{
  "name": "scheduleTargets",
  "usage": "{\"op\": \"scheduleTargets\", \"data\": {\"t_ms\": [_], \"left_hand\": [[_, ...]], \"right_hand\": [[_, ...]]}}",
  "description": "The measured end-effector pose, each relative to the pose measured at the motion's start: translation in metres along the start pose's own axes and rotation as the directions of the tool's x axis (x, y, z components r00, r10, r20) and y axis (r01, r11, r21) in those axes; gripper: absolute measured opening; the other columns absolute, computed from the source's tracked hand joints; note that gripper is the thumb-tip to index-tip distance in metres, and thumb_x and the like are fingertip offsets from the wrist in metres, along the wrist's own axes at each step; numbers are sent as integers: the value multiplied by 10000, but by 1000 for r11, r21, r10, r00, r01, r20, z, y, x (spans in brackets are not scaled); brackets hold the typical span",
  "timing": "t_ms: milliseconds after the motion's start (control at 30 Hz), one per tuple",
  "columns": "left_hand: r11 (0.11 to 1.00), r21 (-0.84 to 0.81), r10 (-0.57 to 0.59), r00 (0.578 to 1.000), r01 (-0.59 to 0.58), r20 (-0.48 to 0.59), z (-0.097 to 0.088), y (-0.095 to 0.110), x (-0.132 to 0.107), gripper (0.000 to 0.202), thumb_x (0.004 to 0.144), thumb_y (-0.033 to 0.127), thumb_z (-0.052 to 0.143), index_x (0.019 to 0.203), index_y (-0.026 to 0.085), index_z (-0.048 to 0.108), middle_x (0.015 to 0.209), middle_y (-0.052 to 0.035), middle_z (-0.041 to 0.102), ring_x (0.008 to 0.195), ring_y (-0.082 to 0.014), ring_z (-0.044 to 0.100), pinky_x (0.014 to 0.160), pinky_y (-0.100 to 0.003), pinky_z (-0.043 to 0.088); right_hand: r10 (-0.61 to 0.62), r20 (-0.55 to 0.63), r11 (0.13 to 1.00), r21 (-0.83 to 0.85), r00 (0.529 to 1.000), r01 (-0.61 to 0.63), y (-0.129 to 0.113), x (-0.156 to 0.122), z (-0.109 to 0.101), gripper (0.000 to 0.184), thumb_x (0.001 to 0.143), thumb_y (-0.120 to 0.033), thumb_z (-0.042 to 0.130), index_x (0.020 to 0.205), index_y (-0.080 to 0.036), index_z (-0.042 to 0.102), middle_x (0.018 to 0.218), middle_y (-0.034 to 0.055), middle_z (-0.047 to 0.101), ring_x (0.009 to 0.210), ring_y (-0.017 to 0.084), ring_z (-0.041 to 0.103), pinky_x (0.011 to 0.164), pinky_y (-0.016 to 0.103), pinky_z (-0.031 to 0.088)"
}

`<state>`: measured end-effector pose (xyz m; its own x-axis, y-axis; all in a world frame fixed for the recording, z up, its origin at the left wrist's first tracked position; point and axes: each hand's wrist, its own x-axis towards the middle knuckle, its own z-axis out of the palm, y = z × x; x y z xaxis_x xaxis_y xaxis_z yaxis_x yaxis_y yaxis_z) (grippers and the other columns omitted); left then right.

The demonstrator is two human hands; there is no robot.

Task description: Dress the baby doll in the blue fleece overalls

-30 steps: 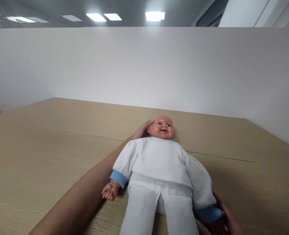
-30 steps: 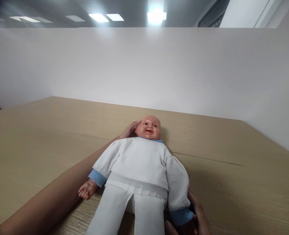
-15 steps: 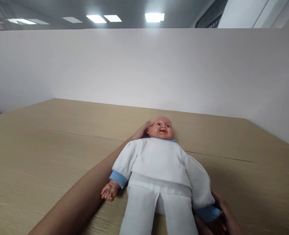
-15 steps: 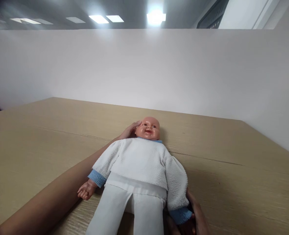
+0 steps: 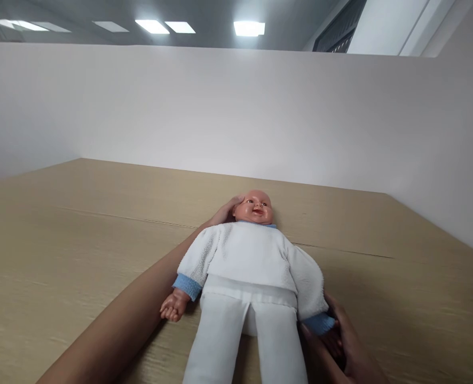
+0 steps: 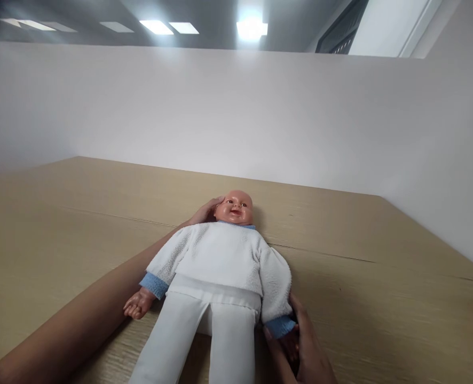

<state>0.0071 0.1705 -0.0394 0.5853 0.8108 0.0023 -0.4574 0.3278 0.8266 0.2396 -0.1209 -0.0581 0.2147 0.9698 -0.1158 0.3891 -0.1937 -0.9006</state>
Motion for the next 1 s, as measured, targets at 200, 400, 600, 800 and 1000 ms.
{"op": "scheduleTargets", "data": {"t_ms": [200, 400, 600, 800, 1000], "left_hand": [[999, 50, 17, 1000, -17, 1, 0, 3, -3, 511, 961, 500, 682, 1282, 106, 739, 1318, -145, 775, 1345, -351, 665, 1248, -484, 440], [997, 72, -33, 999, 32, 8, -2, 4, -6, 574, 979, 572, 648, 1274, 90, 748, 1328, -171, 765, 1365, -381, 648, 1242, -500, 443], [994, 45, 102, 993, -99, -62, -25, 0, -2, 556, 1001, 483, 619, 1484, 208, 638, 1584, -87, 598, 1512, -331, 510, 1294, -485, 385], [974, 82, 223, 962, -213, -156, -52, -2, -9, 644, 973, 491, 655, 1590, 387, 504, 1762, 21, 336, 1603, -286, 369, 1333, -443, 310], [961, 173, 242, 960, -217, -142, -51, -4, -48, 742, 919, 570, 697, 1591, 312, 515, 1756, -45, 351, 1616, -341, 332, 1332, -509, 275]], "right_hand": [[-38, 63, 998, -49, 997, 41, 9, 6, -8, 850, 931, -617, 640, 1613, -219, 326, 1416, 162, 709, 1232, 304, 737, 1046, 381, 607], [-95, 11, 992, -81, 995, 96, 9, 4, -3, 818, 891, -450, 628, 1615, -194, 344, 1385, 158, 708, 1235, 298, 725, 1078, 418, 568], [-107, 20, 988, -108, 994, 109, 8, 8, -1, 893, 815, -361, 613, 1631, -225, 277, 1509, 161, 609, 1360, 311, 641, 1179, 502, 478], [-211, -66, 975, -78, 975, 206, 6, 14, 9, 870, 790, -407, 652, 1579, -215, 338, 1524, 173, 573, 1384, 335, 610, 1195, 528, 460], [-336, -113, 935, -158, 935, 317, 12, 20, 13, 815, 831, -380, 653, 1568, -183, 364, 1517, 186, 572, 1386, 344, 592, 1185, 519, 468]]}}
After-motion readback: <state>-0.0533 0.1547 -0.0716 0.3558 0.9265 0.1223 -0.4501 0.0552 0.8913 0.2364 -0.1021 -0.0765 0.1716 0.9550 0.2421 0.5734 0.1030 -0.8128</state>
